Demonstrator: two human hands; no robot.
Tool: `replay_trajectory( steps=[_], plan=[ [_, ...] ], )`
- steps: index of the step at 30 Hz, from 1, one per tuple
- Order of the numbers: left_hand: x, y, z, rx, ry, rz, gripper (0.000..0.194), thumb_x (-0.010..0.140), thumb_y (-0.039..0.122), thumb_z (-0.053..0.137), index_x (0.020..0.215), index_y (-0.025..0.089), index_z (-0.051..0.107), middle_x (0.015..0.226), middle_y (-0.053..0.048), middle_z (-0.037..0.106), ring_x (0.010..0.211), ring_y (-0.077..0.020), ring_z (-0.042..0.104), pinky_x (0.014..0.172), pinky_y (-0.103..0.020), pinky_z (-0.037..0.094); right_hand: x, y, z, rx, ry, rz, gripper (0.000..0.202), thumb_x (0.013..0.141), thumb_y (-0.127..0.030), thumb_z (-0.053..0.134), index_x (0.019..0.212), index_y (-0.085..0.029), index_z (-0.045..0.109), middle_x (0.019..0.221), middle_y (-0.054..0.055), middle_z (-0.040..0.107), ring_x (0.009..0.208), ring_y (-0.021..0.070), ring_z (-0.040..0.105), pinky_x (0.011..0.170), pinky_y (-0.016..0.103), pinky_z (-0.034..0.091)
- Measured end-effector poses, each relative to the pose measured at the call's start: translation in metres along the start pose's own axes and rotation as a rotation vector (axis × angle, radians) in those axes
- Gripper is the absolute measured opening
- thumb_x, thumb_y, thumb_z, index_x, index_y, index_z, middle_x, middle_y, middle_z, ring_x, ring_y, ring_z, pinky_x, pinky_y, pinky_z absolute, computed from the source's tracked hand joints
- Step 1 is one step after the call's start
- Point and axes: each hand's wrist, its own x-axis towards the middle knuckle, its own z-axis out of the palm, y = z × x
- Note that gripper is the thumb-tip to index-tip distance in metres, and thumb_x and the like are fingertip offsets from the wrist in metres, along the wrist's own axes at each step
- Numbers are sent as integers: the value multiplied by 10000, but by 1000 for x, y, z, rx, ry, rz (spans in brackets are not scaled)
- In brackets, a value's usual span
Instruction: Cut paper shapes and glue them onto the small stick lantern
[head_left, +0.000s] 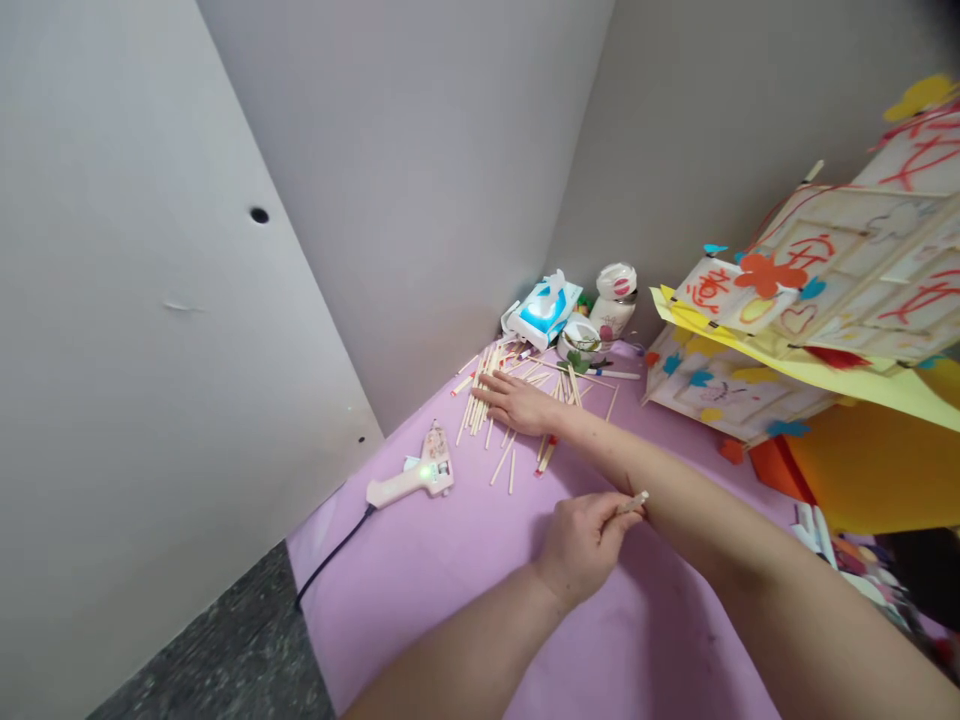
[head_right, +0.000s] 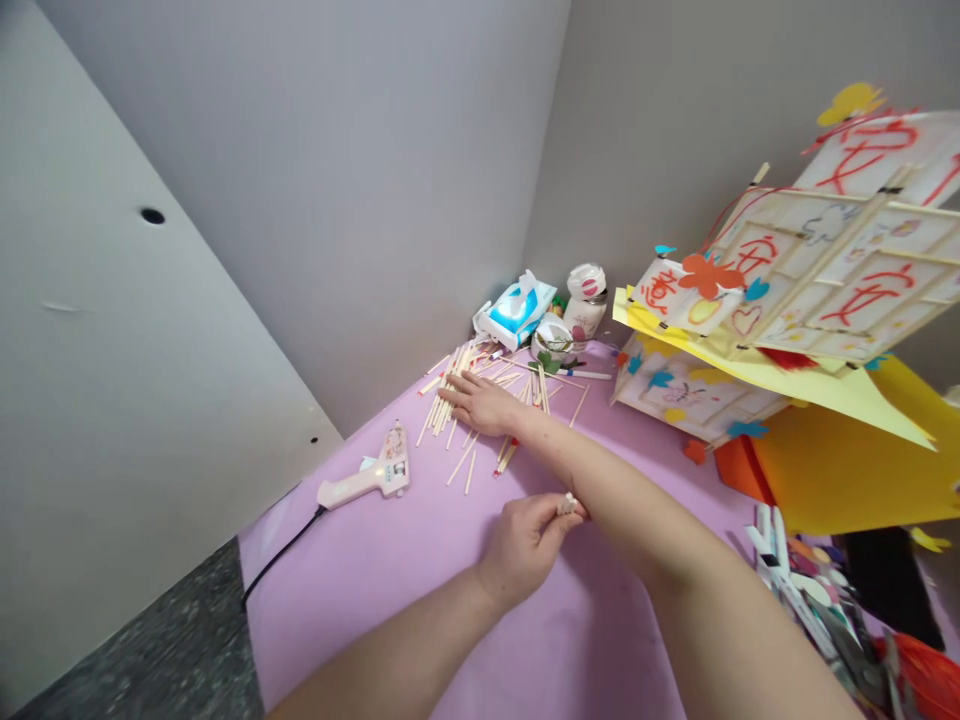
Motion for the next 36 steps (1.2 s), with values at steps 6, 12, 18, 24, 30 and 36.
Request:
replay_trajectory(
  steps=[6,12,18,24,30,36],
  plan=[
    [1,3,0,-7,-68,-1,223,896,273,505,971,185,694,944,-29,731,879,-145,669,800,-228,481,-44,-2,-8,-51,-66,144,561,969,-430,285,1441,-128,316,1505,154,275,1414,280,171,1137,457,210],
    [1,7,-2,-8,-108,-10,217,895,264,499,952,194,697,953,-21,729,887,-143,664,813,-226,479,-87,-10,-22,6,-121,279,542,954,-404,362,1436,-159,329,1499,182,273,1375,302,281,1088,458,291],
    [1,6,-1,-1,-122,-41,213,889,256,502,950,201,698,959,-16,730,882,-145,664,822,-233,482,-106,-14,-42,89,-74,232,381,938,-282,414,1285,-163,518,1266,173,555,1184,270,514,972,411,411],
    [2,7,-1,22,-133,-57,218,889,262,503,951,198,702,942,-16,734,867,-145,667,801,-234,481,-101,-8,-62,-17,-64,372,315,925,-277,424,737,-174,656,780,100,662,756,206,610,697,287,427],
    [2,7,-1,23,-125,-65,208,887,262,508,951,213,700,949,-8,735,878,-143,671,810,-241,489,-66,16,-60,-36,105,389,215,873,-182,478,986,-173,660,999,95,670,900,222,611,761,292,433],
    [1,4,-1,28,-19,-35,221,899,263,485,948,209,694,923,-14,736,867,-144,672,801,-247,497,-10,36,-36,-75,114,226,415,851,-83,442,1209,-241,580,1255,80,541,1060,226,543,812,308,443]
  ],
)
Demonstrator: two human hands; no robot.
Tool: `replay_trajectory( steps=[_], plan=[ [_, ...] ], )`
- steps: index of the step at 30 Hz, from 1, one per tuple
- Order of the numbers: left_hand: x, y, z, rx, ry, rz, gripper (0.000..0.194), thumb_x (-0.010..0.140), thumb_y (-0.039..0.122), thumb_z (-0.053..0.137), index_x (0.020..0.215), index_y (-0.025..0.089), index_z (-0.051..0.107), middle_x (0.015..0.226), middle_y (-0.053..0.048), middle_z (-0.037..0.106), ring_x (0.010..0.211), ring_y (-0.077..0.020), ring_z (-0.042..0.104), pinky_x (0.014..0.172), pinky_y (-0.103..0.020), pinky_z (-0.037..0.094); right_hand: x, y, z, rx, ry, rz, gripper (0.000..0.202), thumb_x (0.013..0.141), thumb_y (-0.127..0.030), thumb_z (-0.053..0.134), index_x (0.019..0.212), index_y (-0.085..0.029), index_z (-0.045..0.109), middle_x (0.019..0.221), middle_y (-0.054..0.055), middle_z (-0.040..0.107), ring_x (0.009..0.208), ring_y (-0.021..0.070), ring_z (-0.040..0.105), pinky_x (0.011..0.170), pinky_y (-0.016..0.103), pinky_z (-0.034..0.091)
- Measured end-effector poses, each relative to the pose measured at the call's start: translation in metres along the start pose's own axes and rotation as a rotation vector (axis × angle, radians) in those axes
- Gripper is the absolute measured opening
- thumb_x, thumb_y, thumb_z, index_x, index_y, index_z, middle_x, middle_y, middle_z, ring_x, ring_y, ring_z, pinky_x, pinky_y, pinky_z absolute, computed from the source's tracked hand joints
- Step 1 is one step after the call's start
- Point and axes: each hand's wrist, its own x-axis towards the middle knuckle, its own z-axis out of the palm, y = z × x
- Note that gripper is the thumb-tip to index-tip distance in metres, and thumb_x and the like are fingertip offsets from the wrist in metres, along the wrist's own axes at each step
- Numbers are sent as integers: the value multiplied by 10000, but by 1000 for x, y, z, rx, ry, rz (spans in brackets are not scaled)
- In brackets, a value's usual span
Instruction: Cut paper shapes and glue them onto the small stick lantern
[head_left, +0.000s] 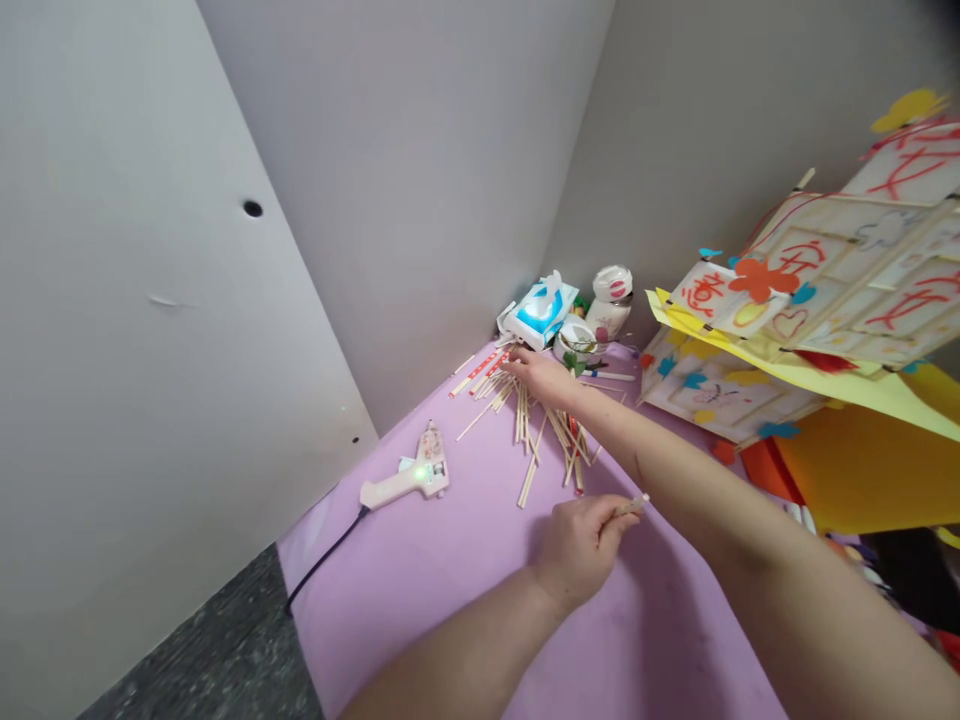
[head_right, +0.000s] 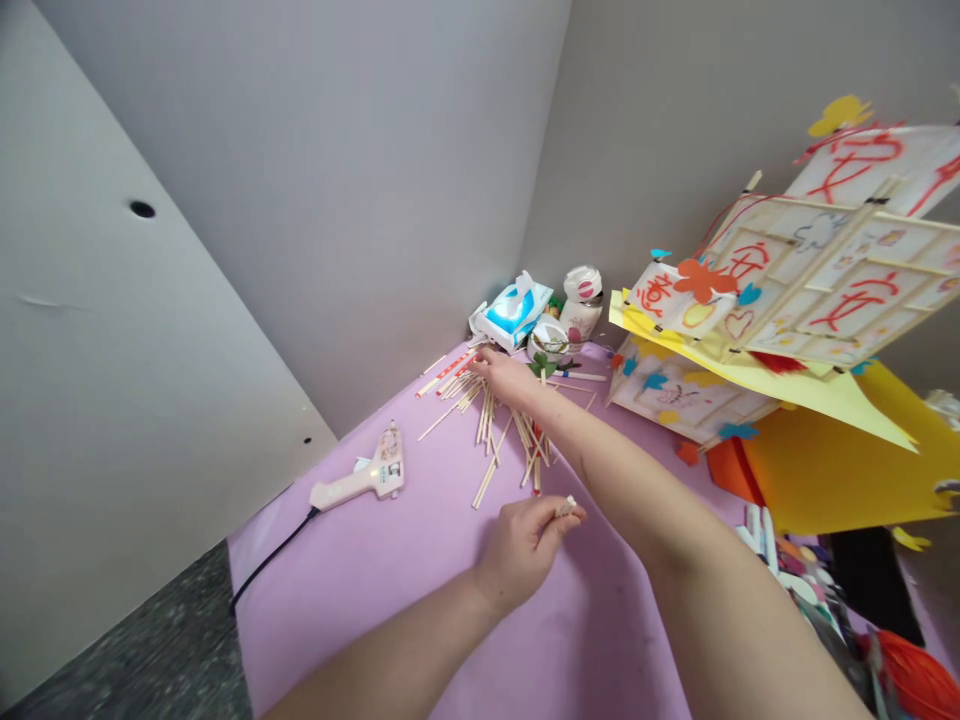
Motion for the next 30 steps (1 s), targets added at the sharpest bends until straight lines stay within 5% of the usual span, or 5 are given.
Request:
replay_trajectory(
  steps=[7,11,14,22,30],
  plan=[
    [-1,-5,1,35,20,0,225,905,282,478,981,223,681,970,-12,731,884,-152,670,815,-259,499,20,-3,8,125,98,-58,190,866,-200,476,849,-180,664,999,87,590,951,210,533,841,331,438],
    [0,-4,1,24,22,-24,223,900,281,481,972,225,684,970,-11,729,895,-153,666,834,-262,489,-10,-12,-6,535,469,220,165,858,-328,509,848,-189,598,859,53,591,800,177,558,735,309,472],
    [2,-9,2,-49,8,-58,229,894,296,484,932,208,691,933,-24,728,872,-157,663,809,-263,490,-48,-18,-23,898,578,475,233,827,-429,539,838,-196,543,775,19,589,690,144,558,612,266,471],
    [13,-23,10,-348,103,-349,214,841,305,536,927,149,655,911,-82,720,850,-181,666,729,-284,504,-159,-39,-73,959,611,616,384,765,-395,613,1093,-229,500,712,-23,584,581,116,529,532,238,426],
    [11,-12,6,-756,-225,-479,348,742,390,679,947,111,646,932,-109,706,828,-189,669,784,-331,516,-205,-73,-67,926,304,545,234,816,-327,574,1010,-197,586,739,3,624,636,123,572,615,263,474]
  ],
)
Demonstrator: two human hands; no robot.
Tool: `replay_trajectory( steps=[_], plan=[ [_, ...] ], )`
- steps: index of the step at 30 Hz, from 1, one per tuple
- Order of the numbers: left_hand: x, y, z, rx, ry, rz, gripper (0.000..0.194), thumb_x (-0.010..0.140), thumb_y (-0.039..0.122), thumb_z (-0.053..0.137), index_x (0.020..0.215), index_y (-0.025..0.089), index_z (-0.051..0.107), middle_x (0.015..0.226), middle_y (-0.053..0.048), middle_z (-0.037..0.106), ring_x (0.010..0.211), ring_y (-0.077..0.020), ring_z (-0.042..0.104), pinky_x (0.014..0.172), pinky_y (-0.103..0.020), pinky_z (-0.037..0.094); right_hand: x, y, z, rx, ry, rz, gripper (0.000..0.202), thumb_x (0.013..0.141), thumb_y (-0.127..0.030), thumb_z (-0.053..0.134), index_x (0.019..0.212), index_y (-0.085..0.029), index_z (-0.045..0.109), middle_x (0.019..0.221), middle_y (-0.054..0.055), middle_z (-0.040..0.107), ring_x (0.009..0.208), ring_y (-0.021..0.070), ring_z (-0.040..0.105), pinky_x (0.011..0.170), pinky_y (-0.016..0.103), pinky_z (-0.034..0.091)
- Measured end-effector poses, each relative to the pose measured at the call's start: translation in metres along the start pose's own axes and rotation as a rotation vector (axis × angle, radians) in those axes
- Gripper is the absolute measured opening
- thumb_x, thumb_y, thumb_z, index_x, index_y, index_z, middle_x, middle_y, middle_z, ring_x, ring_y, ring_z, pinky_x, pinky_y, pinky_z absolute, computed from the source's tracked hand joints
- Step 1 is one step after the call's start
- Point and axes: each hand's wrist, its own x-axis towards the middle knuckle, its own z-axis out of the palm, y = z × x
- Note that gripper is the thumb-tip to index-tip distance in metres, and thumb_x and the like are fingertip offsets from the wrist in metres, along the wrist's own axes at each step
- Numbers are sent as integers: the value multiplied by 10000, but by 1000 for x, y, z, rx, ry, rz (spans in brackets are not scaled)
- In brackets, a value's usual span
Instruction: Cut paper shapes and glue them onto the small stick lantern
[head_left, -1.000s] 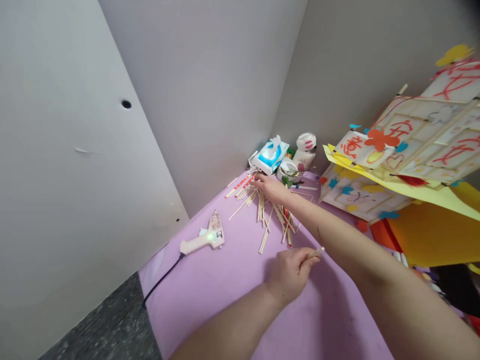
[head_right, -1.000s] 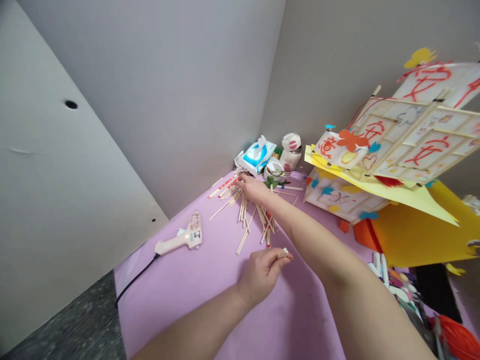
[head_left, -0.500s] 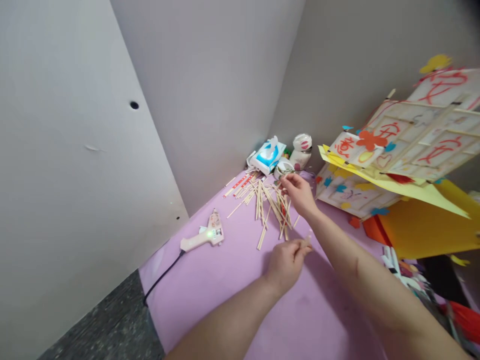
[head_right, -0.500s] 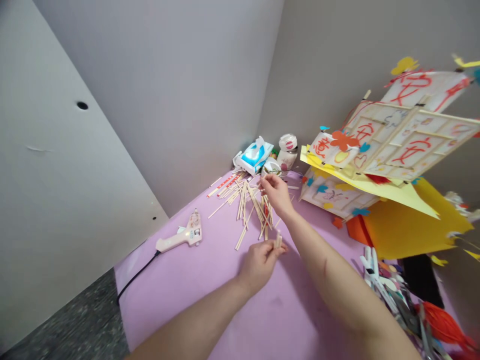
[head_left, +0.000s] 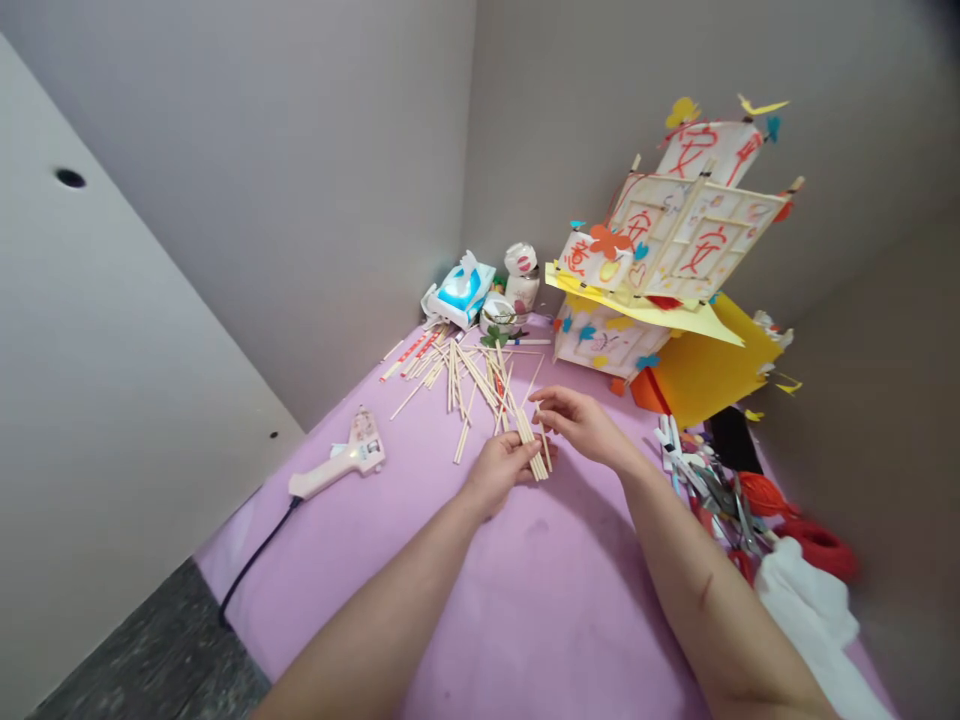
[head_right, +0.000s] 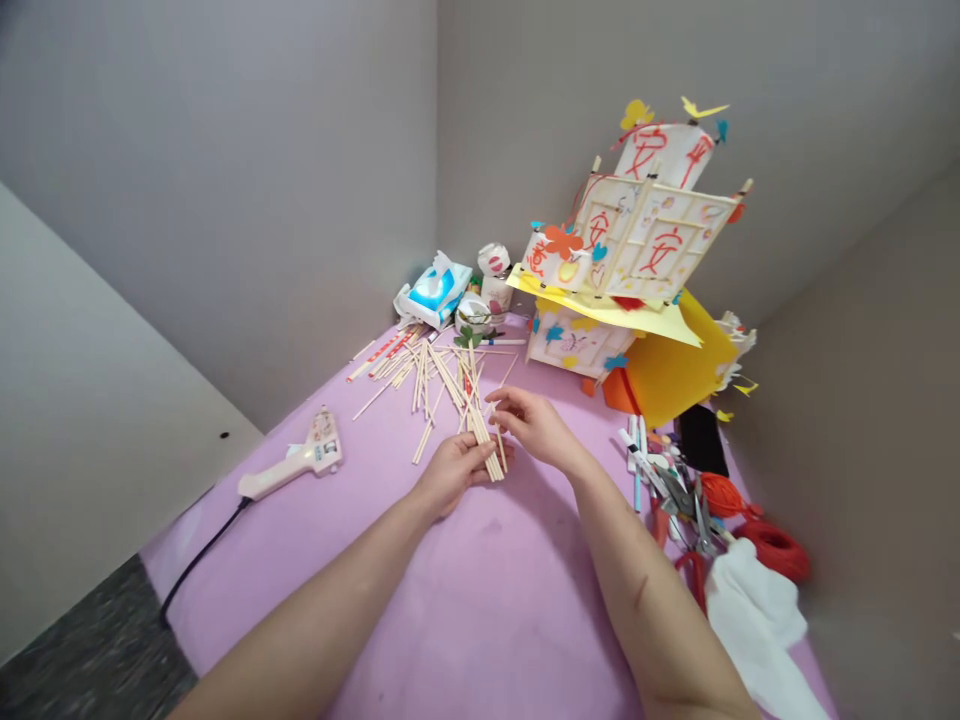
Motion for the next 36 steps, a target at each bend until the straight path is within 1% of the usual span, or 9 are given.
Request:
replay_trajectory(
  steps=[7,12,15,18,21,24,28,30,36],
  plan=[
    [-1,-2,-1,62,-42,-20,379,728,412,689,951,108,645,925,-118,702,825,-195,669,782,-345,512,-4,4,3,19,-63,42,168,770,-275,611,915,-196,581,748,0,635,619,130,589,586,266,493],
    [-2,-5,-1,404,77,237,348,817,450,568,898,129,675,866,-85,704,810,-186,648,788,-318,488,-7,-10,1,3,-149,47,201,760,-273,643,937,-209,571,788,1,630,613,136,604,580,277,502],
    [-4,-5,-2,646,121,332,352,876,434,471,853,157,687,849,-60,699,803,-175,629,761,-280,465,-9,-17,-3,34,-248,65,245,778,-318,644,993,-213,593,811,17,648,654,158,626,623,303,518],
    [-4,-6,-4,803,100,289,295,866,380,480,829,171,685,778,-29,685,725,-158,603,683,-250,441,-10,-21,-18,-28,-414,106,270,772,-359,661,984,-194,637,850,42,668,764,178,636,702,313,518],
    [-3,-6,-6,861,65,256,240,848,335,498,876,182,680,782,-8,676,706,-146,582,652,-237,417,0,-22,-42,-61,-605,151,583,703,-349,733,1232,-185,551,1019,78,663,906,196,623,747,305,509],
    [-2,-7,-7,896,63,245,256,855,355,489,880,182,675,773,-9,668,698,-147,569,650,-239,409,36,-18,-53,-114,-476,99,538,778,-383,647,1269,-192,540,1131,98,634,962,208,609,782,326,495],
    [-4,-7,-5,940,88,219,272,869,376,470,872,188,667,771,-13,667,707,-153,572,660,-243,413,119,1,-23,-617,-112,-100,310,900,-309,468,1107,-163,647,1056,87,667,912,201,602,809,320,452],
    [-6,-7,-3,958,104,220,275,879,375,457,890,196,666,793,-13,673,723,-154,579,675,-243,417,160,14,2,-1008,-97,-206,295,916,-217,416,1072,-172,662,1089,79,658,992,203,562,862,312,404],
    [-9,-4,-2,1026,158,205,271,899,347,428,912,218,666,831,-8,686,743,-156,596,682,-242,425,228,48,48,-1249,-93,-232,257,855,-107,448,915,-139,695,1040,152,657,1074,289,447,905,439,274]
  ],
)
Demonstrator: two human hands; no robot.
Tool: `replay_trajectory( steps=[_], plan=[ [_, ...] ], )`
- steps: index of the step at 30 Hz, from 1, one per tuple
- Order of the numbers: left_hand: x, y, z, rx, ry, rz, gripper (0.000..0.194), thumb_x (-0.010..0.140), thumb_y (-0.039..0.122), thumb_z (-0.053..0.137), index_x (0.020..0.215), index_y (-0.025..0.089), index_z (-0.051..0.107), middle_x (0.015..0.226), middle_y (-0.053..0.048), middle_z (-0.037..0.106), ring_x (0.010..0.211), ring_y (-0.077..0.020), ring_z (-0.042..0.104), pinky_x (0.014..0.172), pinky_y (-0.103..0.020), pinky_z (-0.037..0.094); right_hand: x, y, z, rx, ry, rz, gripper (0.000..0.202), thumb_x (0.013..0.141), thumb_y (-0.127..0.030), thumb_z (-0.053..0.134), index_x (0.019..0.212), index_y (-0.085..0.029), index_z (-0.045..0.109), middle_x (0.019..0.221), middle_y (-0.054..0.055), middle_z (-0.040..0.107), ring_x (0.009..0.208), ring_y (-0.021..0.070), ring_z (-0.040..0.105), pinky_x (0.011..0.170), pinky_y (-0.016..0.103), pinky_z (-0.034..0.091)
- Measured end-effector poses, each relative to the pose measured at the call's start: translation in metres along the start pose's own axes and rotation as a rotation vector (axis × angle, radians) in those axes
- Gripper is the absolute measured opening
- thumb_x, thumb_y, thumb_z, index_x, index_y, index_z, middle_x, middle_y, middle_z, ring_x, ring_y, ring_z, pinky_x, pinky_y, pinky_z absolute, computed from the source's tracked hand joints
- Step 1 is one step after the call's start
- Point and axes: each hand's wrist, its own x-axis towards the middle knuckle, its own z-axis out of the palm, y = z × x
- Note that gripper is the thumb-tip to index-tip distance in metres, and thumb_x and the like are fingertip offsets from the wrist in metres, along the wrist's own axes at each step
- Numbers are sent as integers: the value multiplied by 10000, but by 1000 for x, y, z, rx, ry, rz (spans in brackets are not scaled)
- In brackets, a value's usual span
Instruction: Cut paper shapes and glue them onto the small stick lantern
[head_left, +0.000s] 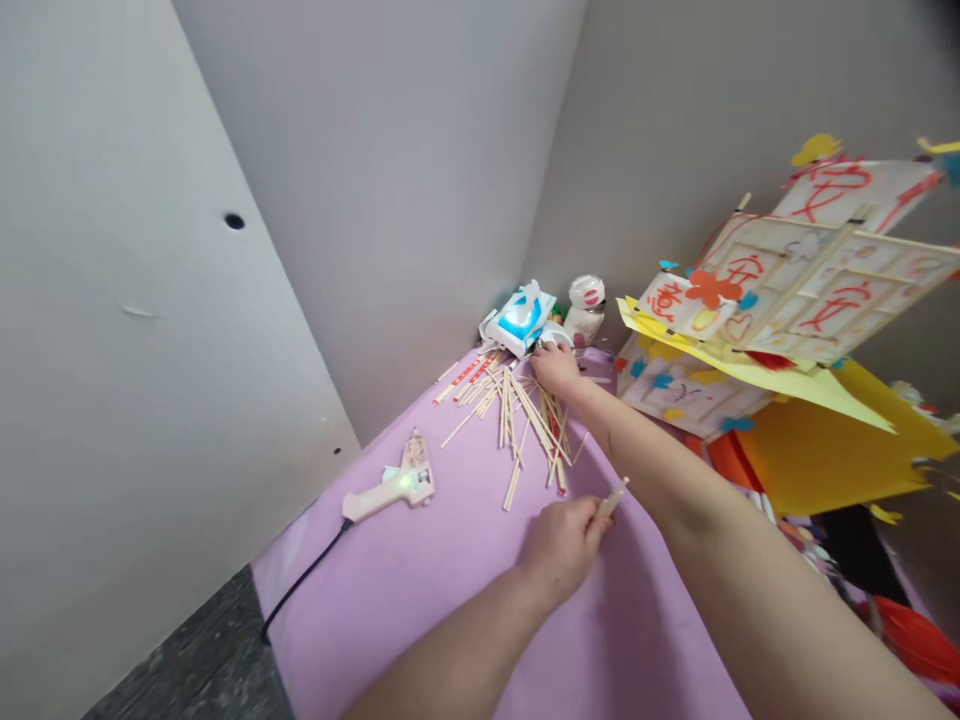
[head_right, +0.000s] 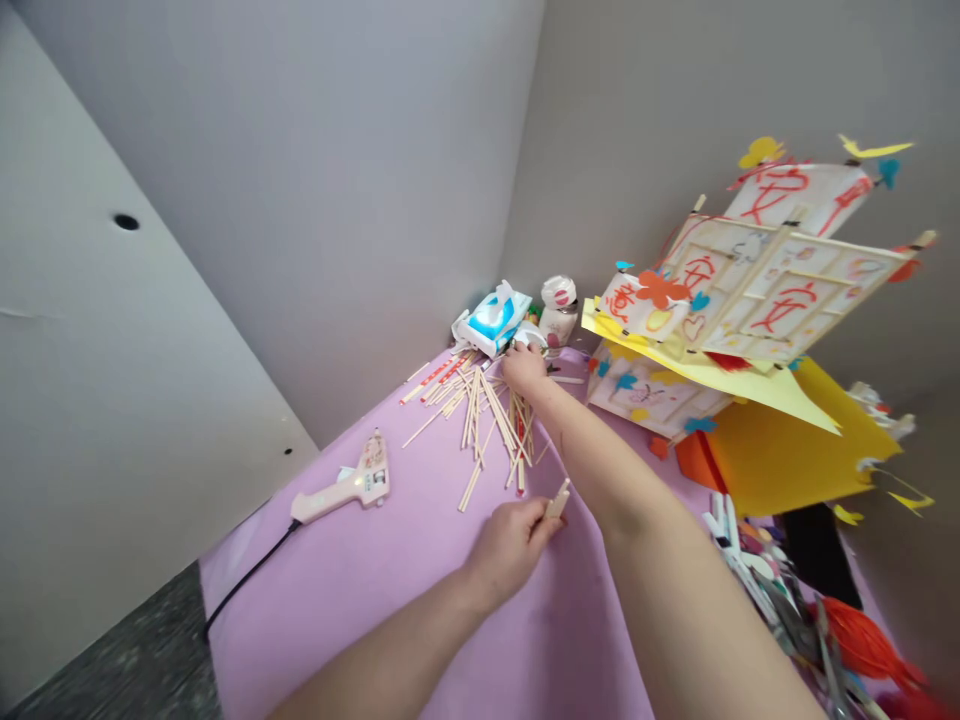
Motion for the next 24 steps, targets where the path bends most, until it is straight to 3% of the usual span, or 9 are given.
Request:
replay_trajectory(
  steps=[4,9,15,21,24],
  plan=[
    [2,3,-3,2,-12,-4,258,899,292,422,901,212,667,860,-18,700,770,-160,616,687,-243,429,20,-1,14,-64,23,-10,286,878,-113,411,909,-143,694,973,144,673,1064,290,430,893,450,241],
    [3,3,-3,-9,-23,-5,245,894,274,430,883,209,665,858,-17,707,773,-160,626,673,-242,419,29,-2,17,-109,33,-23,299,879,-105,400,892,-157,694,915,140,681,1044,289,435,878,441,228],
    [1,2,-2,-11,-28,-34,280,905,369,419,903,218,655,845,-12,690,752,-157,605,661,-244,415,12,1,6,-126,11,-105,269,890,-153,425,919,-186,691,947,123,678,1006,268,445,887,435,199],
    [1,3,-2,-29,-36,-61,287,899,369,428,933,210,664,875,-29,693,788,-168,601,730,-261,440,-5,3,-3,-138,-16,-126,255,852,-115,440,919,-182,677,871,113,676,979,262,455,887,437,199],
    [1,4,-2,-67,-34,-52,283,899,356,430,947,210,667,917,-32,701,825,-174,614,760,-268,447,-5,1,-9,-139,3,-111,263,841,-103,432,944,-171,665,931,121,668,993,265,457,887,430,220]
  ],
)
